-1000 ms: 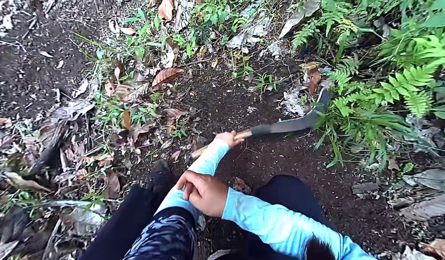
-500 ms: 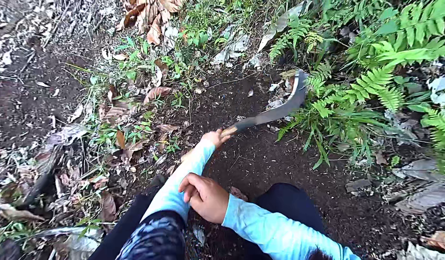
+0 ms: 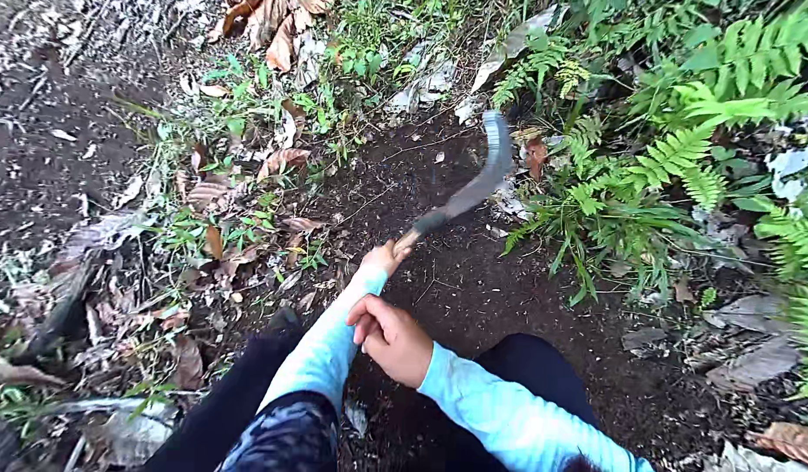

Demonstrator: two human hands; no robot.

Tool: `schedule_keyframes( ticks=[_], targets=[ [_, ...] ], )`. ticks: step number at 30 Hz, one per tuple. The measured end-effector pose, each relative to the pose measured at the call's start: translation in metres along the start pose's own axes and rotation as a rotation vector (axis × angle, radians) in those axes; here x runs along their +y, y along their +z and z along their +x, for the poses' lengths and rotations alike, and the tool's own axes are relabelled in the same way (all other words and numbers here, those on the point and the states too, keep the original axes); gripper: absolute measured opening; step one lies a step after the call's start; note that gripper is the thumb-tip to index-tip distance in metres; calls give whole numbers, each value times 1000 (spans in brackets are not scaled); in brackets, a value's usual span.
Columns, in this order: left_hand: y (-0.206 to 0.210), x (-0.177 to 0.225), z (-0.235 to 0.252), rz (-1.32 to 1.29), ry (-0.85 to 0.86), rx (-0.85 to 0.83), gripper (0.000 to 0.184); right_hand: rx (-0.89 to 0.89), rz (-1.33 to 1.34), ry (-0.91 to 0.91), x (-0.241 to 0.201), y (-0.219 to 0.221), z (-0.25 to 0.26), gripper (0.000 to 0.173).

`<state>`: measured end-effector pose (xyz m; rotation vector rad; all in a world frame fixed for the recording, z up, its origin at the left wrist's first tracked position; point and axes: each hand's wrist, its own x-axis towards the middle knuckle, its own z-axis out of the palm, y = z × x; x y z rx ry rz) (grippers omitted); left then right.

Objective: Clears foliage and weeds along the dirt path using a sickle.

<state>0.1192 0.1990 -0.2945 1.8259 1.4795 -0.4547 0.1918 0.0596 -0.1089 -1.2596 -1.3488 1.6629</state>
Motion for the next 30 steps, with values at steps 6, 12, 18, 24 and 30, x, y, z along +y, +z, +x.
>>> schedule_keyframes(
  ticks=[6,12,18,24,30],
  targets=[
    [1,-64,-6,-166,-243,46,67,-101,29,32,1,23,8,32],
    [70,-200,-141,-863,-952,378,75,-138,49,28,-2,27,16,32],
    [64,-161,-125,-629,-602,308,52,-171,53,14,-1,44,27,29],
    [26,-126,-150,-137,-259,83,52,-262,56,16,1,63,31,33],
    [97,-189,-128,-993,-907,467,68,-247,-47,117,8,51,45,30]
  ],
)
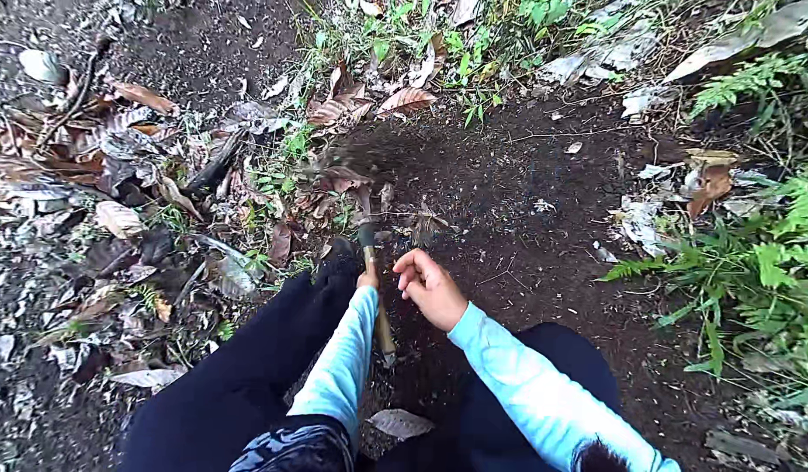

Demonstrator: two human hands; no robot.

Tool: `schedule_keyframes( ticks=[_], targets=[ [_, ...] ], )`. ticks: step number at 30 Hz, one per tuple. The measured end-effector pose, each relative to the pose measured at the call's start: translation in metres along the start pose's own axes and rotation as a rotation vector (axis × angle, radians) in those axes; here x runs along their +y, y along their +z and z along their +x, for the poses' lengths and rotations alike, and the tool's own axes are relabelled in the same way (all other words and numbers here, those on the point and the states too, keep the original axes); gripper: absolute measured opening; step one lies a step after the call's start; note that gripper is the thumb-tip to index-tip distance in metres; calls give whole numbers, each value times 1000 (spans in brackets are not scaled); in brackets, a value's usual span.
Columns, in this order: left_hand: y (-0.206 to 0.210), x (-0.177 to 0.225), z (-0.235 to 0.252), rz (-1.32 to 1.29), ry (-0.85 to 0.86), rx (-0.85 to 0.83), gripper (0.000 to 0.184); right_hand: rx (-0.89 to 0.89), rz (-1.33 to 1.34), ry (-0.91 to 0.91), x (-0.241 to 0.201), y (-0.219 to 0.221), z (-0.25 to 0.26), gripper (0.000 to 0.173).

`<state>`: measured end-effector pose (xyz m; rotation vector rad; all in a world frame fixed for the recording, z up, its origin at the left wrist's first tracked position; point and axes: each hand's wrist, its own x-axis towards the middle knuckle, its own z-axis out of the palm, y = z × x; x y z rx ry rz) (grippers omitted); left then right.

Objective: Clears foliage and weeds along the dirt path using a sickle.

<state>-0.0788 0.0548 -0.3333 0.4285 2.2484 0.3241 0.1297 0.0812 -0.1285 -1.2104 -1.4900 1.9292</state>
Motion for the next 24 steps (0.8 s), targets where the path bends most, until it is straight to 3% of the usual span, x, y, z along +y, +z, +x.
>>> schedule_keyframes(
  ticks=[3,6,8,11,14,16,18,21,24],
  targets=[
    [-7,44,-60,-154,-44,-139,69,152,-62,103,8,-7,17,31],
    [-5,72,-103,-101,37,-266,49,302,-143,241,37,-17,45,56],
    [-4,90,-136,-146,78,-329,39,289,-85,353,55,-18,59,69],
    [-2,104,-160,-88,197,-415,40,214,173,469,61,-16,70,62],
    [-26,110,-164,377,366,-517,70,260,514,472,69,-24,77,43],
    [-52,118,-176,751,493,-599,70,358,672,503,81,-34,79,34],
    [-76,124,-194,1037,636,-613,63,512,633,602,97,-50,79,26],
    [-103,127,-220,1081,876,-632,55,585,391,634,120,-57,84,34],
    [-119,118,-219,854,1120,-685,49,704,391,586,132,-42,100,37]
  ],
)
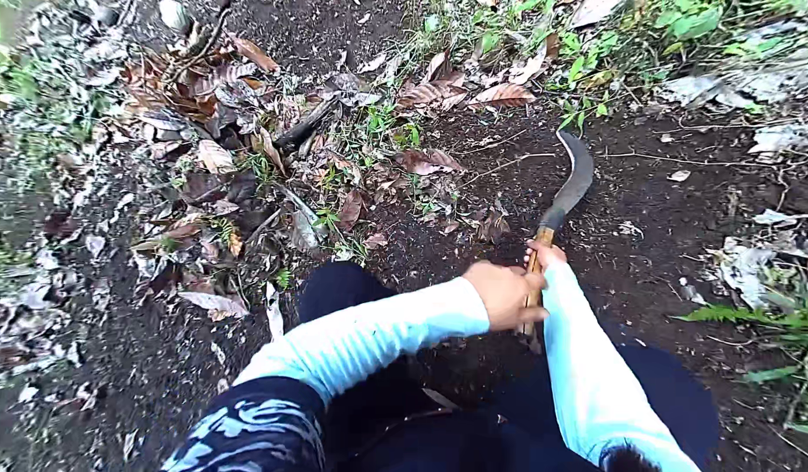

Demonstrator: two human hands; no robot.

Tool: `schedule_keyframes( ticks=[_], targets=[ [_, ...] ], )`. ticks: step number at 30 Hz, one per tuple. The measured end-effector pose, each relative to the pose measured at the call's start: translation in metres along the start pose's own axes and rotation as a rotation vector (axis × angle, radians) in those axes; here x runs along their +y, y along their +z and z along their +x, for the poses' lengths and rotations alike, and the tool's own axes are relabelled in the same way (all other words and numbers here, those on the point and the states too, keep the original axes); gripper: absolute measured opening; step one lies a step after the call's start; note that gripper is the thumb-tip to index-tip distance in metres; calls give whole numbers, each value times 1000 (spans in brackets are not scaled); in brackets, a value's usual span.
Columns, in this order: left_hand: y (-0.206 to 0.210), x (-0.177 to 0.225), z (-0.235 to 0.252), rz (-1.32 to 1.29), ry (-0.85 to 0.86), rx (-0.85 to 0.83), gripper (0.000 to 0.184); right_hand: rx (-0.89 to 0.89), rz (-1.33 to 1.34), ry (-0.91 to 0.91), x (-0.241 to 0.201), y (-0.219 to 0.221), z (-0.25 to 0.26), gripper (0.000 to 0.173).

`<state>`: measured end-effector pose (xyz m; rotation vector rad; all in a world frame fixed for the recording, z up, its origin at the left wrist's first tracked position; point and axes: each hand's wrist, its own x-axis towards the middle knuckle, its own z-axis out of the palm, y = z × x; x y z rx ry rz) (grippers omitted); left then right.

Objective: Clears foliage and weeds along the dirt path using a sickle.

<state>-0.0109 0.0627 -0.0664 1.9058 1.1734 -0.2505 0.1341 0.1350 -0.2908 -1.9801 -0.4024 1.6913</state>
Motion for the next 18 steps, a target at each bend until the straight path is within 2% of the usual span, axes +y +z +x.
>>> schedule_keyframes(
  ticks=[4,6,8,10,11,13,15,16,18],
  targets=[
    [-20,-32,-10,-69,282,247,39,170,395,-106,15,61,-6,44],
    [-31,-49,-27,-168,432,357,35,237,383,-118,31,114,-9,49],
    [-36,-69,-43,-283,568,426,30,170,107,-55,68,176,-28,64],
    [-44,-99,-48,-382,606,367,28,-66,-339,9,111,237,-51,63],
    [-48,-114,-47,-416,579,315,28,-196,-546,38,117,264,-68,65],
    [-56,-136,-42,-465,522,200,31,-473,-917,97,83,306,-110,64],
    [-63,-147,-38,-497,530,90,32,-691,-1162,56,53,331,-124,54],
    [-67,-151,-36,-481,537,27,33,-755,-1253,-26,51,340,-117,52],
    [-72,-159,-35,-428,550,-85,33,-773,-1394,-214,69,348,-90,50]
  ],
)
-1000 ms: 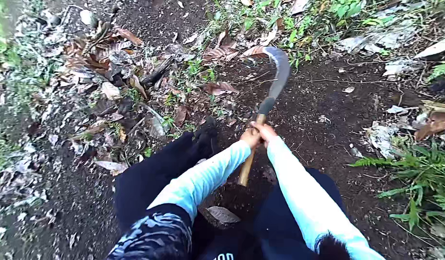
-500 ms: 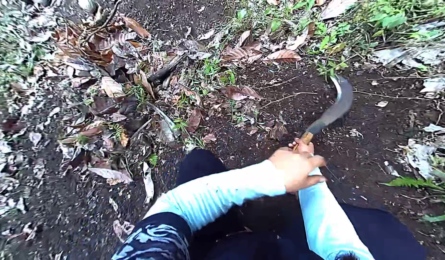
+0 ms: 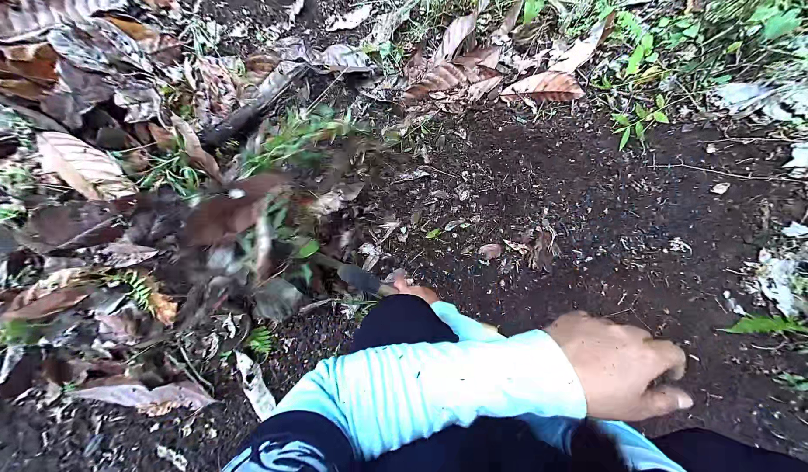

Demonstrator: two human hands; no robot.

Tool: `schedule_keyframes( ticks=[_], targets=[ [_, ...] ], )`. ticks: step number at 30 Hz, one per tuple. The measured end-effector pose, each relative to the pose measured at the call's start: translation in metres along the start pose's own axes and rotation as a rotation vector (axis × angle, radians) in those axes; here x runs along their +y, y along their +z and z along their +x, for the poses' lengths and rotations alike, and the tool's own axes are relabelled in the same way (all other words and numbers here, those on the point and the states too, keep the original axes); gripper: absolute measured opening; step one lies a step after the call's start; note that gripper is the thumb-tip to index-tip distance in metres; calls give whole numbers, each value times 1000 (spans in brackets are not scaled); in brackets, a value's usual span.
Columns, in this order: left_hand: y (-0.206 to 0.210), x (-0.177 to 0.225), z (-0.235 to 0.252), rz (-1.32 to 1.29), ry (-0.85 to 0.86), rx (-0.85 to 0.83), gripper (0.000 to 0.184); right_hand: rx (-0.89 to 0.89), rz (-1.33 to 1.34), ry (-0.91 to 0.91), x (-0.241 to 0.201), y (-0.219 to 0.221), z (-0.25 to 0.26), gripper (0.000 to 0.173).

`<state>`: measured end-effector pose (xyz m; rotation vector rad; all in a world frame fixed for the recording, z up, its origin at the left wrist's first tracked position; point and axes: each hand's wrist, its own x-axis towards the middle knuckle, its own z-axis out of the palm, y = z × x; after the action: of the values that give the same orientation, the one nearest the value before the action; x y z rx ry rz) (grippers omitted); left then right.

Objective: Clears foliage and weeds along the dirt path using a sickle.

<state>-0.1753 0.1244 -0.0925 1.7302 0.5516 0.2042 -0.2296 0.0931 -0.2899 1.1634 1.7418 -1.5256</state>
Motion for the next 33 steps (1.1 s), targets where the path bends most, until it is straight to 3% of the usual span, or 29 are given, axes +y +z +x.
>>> schedule_keyframes(
  ticks=[4,10,13,15,17,19,22,25,28,33],
  targets=[
    [-12,-11,-2,50,-30,-136,36,237,73,134,37,-23,0,55],
    [-24,-32,-11,36,-25,-13,34,1107,1071,350,139,-106,-29,50],
    [-32,-50,-28,35,-69,82,35,1421,1345,391,195,-174,-52,48],
    [-35,-59,-32,61,-161,154,36,1415,1423,439,218,-206,-39,55],
    [-35,-65,-28,63,-226,156,37,1201,1263,490,200,-197,-3,55],
    [-34,-69,-19,47,-246,107,36,826,934,439,149,-148,32,54],
    [-36,-79,-1,55,-290,28,38,409,435,306,95,-77,58,65],
    [-42,-83,7,97,-348,-11,39,216,206,177,82,-53,58,68],
    [-40,-79,-1,74,-285,33,37,334,370,188,92,-62,44,63],
    [-43,-71,-25,77,-252,78,36,988,1073,309,122,-148,25,48]
  ],
)
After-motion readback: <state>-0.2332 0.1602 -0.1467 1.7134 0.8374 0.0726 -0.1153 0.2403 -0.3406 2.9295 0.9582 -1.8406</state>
